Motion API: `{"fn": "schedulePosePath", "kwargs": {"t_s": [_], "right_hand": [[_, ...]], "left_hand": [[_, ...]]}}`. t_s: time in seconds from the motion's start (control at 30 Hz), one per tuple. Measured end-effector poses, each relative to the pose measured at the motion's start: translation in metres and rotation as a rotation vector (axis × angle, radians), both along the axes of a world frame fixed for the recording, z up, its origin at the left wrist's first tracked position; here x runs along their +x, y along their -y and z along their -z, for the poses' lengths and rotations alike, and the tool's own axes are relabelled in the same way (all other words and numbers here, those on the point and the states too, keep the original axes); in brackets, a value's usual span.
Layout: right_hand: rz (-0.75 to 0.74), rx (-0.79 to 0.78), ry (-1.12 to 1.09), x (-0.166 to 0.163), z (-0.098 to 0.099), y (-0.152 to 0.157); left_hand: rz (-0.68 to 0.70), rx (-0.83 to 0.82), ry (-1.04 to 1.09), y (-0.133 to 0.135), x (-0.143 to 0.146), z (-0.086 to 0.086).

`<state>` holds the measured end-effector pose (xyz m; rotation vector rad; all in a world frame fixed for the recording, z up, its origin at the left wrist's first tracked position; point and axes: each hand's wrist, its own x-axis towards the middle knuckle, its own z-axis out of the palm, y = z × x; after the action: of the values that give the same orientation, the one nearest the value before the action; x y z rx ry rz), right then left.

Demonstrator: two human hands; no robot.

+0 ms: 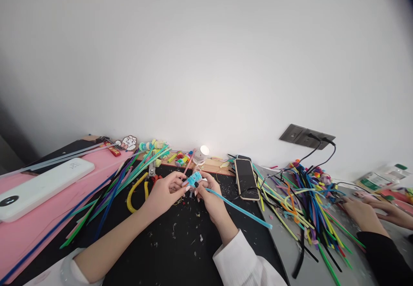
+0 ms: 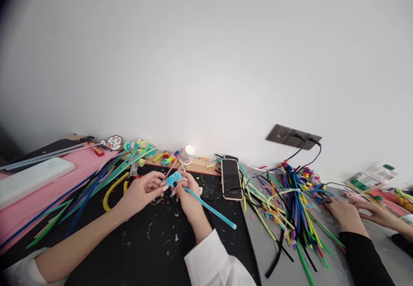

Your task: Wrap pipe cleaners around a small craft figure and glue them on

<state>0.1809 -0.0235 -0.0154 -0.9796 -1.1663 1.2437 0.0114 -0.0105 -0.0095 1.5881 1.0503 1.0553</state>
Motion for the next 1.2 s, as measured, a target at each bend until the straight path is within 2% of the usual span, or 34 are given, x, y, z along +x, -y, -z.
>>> {"fn": "schedulePosePath", "kwargs": {"t_s": [0.2,0.6,1.2], "right_hand": [[0.009,-0.002,0.011,0.0001,0.0019,-0.0005],[0.025,-0.01,0.027,0.0002,0.0016,-0.0009],[0.026,-0.015,0.108,-0.0012,0.0,-0.0006]], "left_hand": [[0.018,-0.093,0.073,0.0002,0.0013,0.0013],[0.051,-0.452,0.276,-0.0009,0.0049,-0.0024],[0.065,-0.497,0.384,-0.0024,0.0044,0.0019]]}}
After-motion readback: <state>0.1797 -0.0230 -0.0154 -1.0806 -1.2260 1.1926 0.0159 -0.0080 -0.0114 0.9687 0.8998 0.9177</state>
